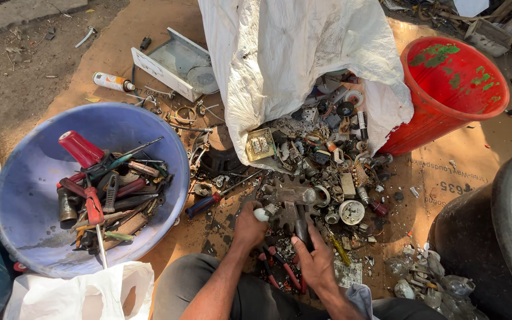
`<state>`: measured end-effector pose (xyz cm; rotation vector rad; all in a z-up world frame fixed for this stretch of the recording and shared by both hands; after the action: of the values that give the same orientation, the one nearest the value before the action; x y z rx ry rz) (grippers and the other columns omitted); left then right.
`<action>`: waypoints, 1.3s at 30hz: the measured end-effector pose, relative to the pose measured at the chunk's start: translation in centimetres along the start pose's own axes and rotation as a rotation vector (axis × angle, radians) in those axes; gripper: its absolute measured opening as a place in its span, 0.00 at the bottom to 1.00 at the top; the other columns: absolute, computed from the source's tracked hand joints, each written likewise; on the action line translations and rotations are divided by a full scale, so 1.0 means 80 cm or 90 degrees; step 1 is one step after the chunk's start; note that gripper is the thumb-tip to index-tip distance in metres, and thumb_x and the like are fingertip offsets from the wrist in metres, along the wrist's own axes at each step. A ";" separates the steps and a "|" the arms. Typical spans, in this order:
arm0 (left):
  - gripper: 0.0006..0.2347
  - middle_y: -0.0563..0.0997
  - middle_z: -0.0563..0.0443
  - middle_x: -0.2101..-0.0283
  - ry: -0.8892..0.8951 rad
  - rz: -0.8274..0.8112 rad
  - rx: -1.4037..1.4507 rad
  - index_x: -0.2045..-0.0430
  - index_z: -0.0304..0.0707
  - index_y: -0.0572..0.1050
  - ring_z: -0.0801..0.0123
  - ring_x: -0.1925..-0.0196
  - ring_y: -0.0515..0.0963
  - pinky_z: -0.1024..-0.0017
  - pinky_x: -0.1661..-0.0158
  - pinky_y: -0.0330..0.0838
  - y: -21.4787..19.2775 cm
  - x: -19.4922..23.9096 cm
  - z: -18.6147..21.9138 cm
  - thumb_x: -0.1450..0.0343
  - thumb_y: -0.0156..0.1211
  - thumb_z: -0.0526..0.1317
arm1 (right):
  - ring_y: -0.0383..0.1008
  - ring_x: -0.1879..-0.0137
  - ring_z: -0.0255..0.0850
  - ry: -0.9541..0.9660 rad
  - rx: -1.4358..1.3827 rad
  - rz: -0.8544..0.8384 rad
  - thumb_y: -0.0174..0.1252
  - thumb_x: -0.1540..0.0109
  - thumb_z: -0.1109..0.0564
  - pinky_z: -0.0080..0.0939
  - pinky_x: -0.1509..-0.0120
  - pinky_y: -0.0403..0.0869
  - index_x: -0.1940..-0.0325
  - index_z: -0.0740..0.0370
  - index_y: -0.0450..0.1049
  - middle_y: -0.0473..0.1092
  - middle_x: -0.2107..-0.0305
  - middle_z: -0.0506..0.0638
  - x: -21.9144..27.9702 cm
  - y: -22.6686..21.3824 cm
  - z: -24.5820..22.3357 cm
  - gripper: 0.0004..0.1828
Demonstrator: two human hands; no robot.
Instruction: The person sits on the ground and uses a hammer to repeatedly strike a metal gear and other small electronic components on a cardboard surface. The person breaks apart the items and occasionally picks up pieces to reposition them for further striking.
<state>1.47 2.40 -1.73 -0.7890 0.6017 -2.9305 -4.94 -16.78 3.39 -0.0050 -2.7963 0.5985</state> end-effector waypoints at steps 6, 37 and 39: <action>0.27 0.78 0.41 0.51 -0.183 -0.055 0.418 0.48 0.34 0.70 0.57 0.55 0.81 0.67 0.56 0.81 -0.003 -0.023 -0.034 0.41 0.60 0.15 | 0.69 0.84 0.40 0.259 -0.161 -0.053 0.57 0.36 0.53 0.41 0.81 0.70 0.32 0.55 0.66 0.70 0.81 0.51 -0.016 0.006 0.033 0.26; 0.19 0.76 0.30 0.48 0.261 0.083 -0.255 0.54 0.29 0.80 0.43 0.45 0.75 0.53 0.44 0.69 -0.017 -0.006 0.040 0.35 0.70 0.43 | 0.80 0.40 0.52 0.286 0.580 0.079 0.71 0.46 0.48 0.53 0.34 0.76 0.33 0.44 0.74 0.79 0.46 0.54 0.014 -0.358 0.115 0.36; 0.18 0.77 0.30 0.50 0.283 0.084 -0.265 0.56 0.27 0.79 0.42 0.45 0.75 0.52 0.45 0.70 0.000 -0.009 0.029 0.34 0.69 0.43 | 0.79 0.37 0.54 0.384 0.710 0.050 0.66 0.40 0.47 0.51 0.32 0.76 0.37 0.45 0.79 0.80 0.46 0.56 0.038 -0.402 0.153 0.26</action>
<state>3.21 1.66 -0.22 -0.0880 1.2681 -2.8959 -9.42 -50.85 6.45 -0.0557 -1.6146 1.7263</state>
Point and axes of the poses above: each hand's wrist, its own x-axis away from the middle knuckle, its own y-axis out of the palm, z = x × y, the point moved 3 cm from there along -x, towards the middle knuckle
